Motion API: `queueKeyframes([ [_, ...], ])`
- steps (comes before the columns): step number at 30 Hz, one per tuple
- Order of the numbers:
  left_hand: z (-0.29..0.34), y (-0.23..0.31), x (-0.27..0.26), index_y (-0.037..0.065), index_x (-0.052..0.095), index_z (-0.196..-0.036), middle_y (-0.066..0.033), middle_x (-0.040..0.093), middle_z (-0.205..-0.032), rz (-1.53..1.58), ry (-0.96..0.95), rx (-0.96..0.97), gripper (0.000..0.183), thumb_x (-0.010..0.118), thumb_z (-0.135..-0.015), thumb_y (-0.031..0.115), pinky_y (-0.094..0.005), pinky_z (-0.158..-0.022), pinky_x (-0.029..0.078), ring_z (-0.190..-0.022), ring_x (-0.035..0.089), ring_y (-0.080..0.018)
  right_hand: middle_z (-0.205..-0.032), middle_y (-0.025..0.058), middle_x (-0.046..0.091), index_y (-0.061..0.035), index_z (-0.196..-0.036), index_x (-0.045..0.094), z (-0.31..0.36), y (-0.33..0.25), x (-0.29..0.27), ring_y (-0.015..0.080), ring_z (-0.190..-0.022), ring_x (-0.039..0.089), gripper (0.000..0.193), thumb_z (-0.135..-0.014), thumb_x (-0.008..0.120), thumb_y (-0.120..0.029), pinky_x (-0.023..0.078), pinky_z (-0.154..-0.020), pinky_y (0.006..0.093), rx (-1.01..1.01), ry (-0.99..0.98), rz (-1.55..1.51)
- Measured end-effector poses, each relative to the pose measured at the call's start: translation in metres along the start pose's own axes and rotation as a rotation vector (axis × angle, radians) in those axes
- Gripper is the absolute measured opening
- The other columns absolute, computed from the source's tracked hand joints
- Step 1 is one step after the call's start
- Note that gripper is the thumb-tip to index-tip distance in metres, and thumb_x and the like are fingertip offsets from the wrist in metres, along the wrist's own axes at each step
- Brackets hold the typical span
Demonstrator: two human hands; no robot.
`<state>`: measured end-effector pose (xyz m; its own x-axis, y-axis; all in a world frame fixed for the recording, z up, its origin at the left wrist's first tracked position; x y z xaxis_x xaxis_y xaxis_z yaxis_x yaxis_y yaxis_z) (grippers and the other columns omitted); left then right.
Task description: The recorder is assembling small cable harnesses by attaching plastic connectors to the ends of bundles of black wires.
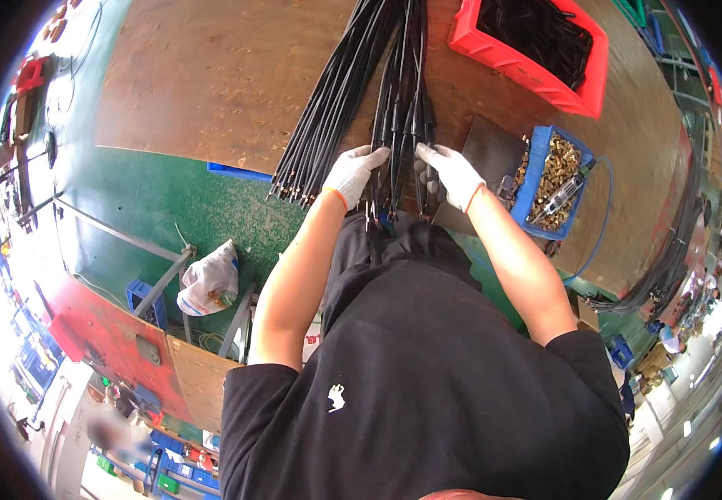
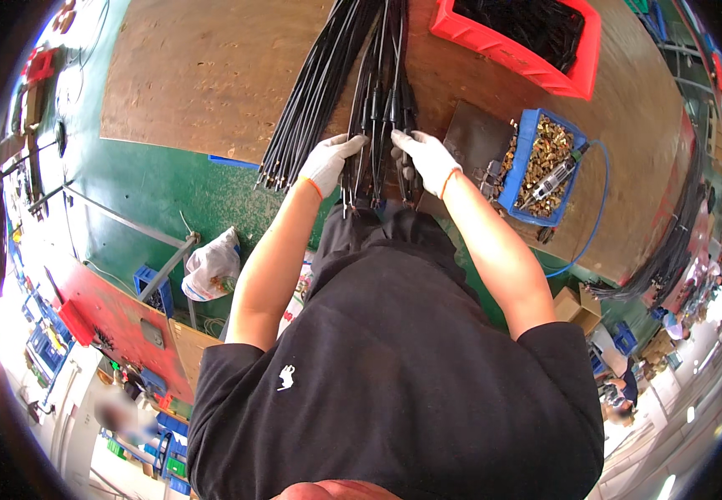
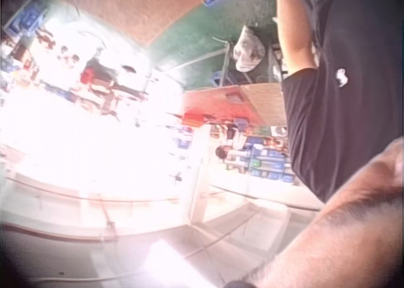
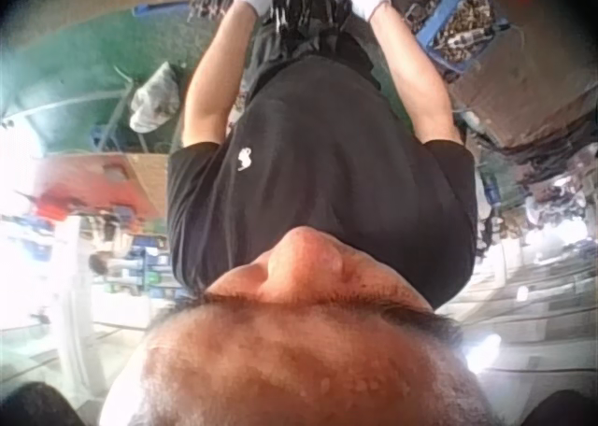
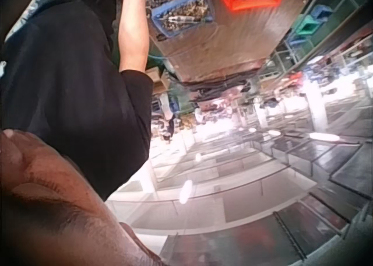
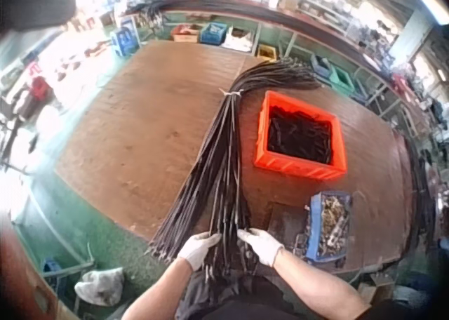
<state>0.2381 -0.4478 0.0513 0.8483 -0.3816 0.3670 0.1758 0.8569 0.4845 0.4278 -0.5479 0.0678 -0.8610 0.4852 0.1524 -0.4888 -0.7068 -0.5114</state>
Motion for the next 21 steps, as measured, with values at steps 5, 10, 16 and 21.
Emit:
queueKeyframes([
  [5,0.004,0.008,0.009,0.004,0.073,-0.116,-0.0015,0.073,-0.091,-0.075,-0.059,-0.026,0.023,0.068,-0.101,0.020,-0.0267,-0.068,0.059,-0.078,0.070,-0.0096,-0.092,0.0008,0.065,-0.0036,-0.122,0.068,0.031,0.027,-0.005,0.0093,-0.063,0.053,0.031,-0.101,0.066,-0.026,0.045,-0.054,0.0267,-0.033,-0.109,-0.022],
  [10,0.008,0.002,0.025,0.005,0.073,-0.107,0.0002,0.069,-0.083,0.023,-0.017,-0.028,0.021,0.071,-0.100,0.025,-0.0264,-0.062,0.055,-0.064,0.063,-0.0098,-0.113,0.0048,0.074,0.0004,-0.137,0.066,0.068,0.027,-0.007,0.0073,-0.083,0.063,0.047,-0.097,0.075,-0.023,0.052,-0.072,0.0262,-0.065,-0.200,0.434],
  [16,0.002,-0.011,0.032,0.006,0.068,-0.091,-0.0001,0.064,-0.077,0.010,0.055,0.110,0.025,0.070,-0.103,0.028,-0.0264,-0.055,0.047,-0.061,0.056,-0.0092,-0.131,0.0129,0.073,-0.0009,-0.133,0.070,0.090,0.037,-0.026,0.0222,-0.122,0.067,0.050,-0.090,0.081,-0.023,0.049,-0.110,0.0345,-0.216,-0.270,0.518],
  [21,0.003,-0.011,0.041,0.006,0.067,-0.090,-0.0003,0.063,-0.076,-0.007,0.090,0.126,0.023,0.070,-0.103,0.025,-0.0264,-0.055,0.048,-0.059,0.054,-0.0091,-0.131,0.0147,0.071,-0.0034,-0.133,0.071,0.099,0.040,-0.039,0.0264,-0.124,0.066,0.053,-0.088,0.081,-0.029,0.049,-0.111,0.0368,-0.266,-0.234,0.728],
])
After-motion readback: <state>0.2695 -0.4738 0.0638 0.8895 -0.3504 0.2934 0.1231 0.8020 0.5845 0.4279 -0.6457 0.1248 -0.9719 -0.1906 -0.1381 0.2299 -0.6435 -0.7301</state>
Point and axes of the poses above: each hand's wrist, its own z-axis away from the middle knuckle, its own x-axis out of the palm, y = z × x, the point moved 3 cm from there along -z, towards the middle knuckle
